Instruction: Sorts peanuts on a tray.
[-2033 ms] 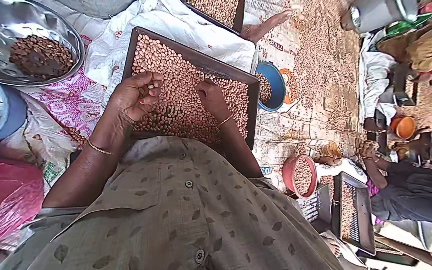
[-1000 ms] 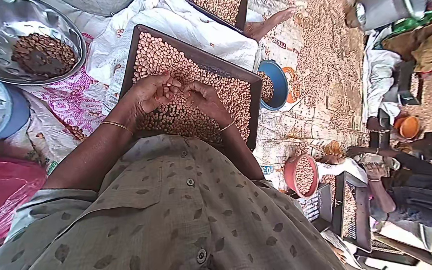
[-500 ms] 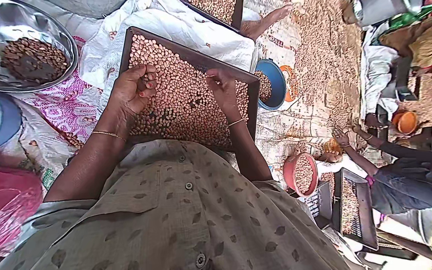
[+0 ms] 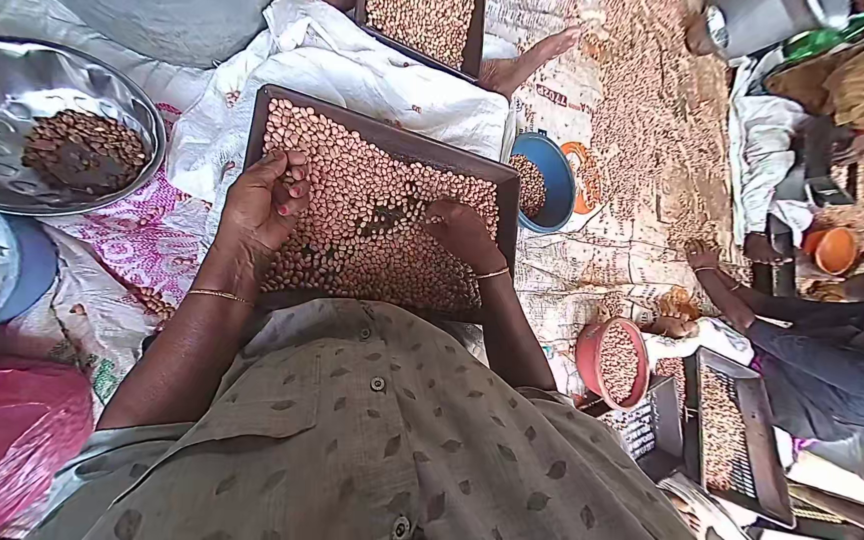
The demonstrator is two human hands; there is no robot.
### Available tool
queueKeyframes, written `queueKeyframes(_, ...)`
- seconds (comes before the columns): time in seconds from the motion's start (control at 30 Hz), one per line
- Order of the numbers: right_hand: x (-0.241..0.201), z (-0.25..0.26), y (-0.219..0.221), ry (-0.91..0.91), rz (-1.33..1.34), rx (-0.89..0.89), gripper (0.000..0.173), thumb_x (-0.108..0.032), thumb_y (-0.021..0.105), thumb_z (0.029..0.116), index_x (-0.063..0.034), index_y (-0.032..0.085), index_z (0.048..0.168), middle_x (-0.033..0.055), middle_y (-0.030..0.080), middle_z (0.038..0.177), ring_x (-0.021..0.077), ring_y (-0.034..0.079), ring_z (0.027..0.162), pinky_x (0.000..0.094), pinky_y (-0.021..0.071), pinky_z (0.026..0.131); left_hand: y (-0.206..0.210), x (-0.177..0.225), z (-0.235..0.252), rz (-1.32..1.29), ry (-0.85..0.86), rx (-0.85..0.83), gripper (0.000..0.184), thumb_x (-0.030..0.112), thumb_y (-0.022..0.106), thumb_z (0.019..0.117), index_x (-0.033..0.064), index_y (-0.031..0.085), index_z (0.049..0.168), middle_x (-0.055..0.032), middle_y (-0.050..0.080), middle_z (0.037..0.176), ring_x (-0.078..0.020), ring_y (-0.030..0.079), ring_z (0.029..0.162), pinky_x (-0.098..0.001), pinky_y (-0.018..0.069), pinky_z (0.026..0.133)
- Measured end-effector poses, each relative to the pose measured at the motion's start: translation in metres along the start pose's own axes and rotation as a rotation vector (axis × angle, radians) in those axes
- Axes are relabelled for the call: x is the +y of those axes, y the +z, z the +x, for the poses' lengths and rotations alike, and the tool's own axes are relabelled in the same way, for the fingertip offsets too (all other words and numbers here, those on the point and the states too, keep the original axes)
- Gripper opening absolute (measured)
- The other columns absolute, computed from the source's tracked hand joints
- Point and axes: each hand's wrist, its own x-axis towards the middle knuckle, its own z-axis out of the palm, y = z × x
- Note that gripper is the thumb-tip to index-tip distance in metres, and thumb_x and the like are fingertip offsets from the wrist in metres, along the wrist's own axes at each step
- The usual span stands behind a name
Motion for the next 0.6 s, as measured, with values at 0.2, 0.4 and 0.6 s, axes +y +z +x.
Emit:
queueKeyframes(0.2, -0.035, 0.008, -0.025, -0.302, 0.325, -0.061, 0.018, -0.006, 0.063, 0.0966, -0.0001, 0.075, 0.109, 0.0146, 0.07, 0.114, 0.0189, 0.069, 0.095, 0.0334, 0.0578, 0.084, 0.001, -0.001, 0.001, -0.009, 0.005, -0.002, 0.037, 0.022, 0.025, 0.1129, 0.0149, 0.06, 0.103, 0.0055, 0.06, 0.08, -0.0001, 0.05, 0.055, -0.0125, 0.041, 0.048)
queueKeyframes(0.4, -0.075, 0.073, 0.022, -0.368, 0.16, 0.093, 0.014, -0.003, 0.062, 0.0949, 0.0009, 0.074, 0.1, 0.0173, 0.072, 0.101, 0.0307, 0.07, 0.095, 0.0484, 0.0561, 0.085, 0.02, 0.015, -0.011, 0.09, -0.129, 0.184, 0.036, 0.02, 0.022, 0.1131, 0.0163, 0.057, 0.105, 0.0057, 0.057, 0.082, -0.0009, 0.049, 0.058, -0.0114, 0.0412, 0.054)
queueKeyframes(0.6, -0.083, 0.063, 0.057, -0.29, -0.071, 0.203, 0.015, -0.009, 0.062, 0.0969, -0.0018, 0.074, 0.103, 0.0184, 0.071, 0.112, 0.0335, 0.072, 0.097, 0.0484, 0.0595, 0.076, 0.123, 0.052, -0.088, 0.133, -0.177, 0.314, 0.033, 0.011, 0.019, 0.1127, 0.0062, 0.051, 0.105, 0.0002, 0.045, 0.082, -0.003, 0.045, 0.062, -0.0123, 0.0381, 0.061)
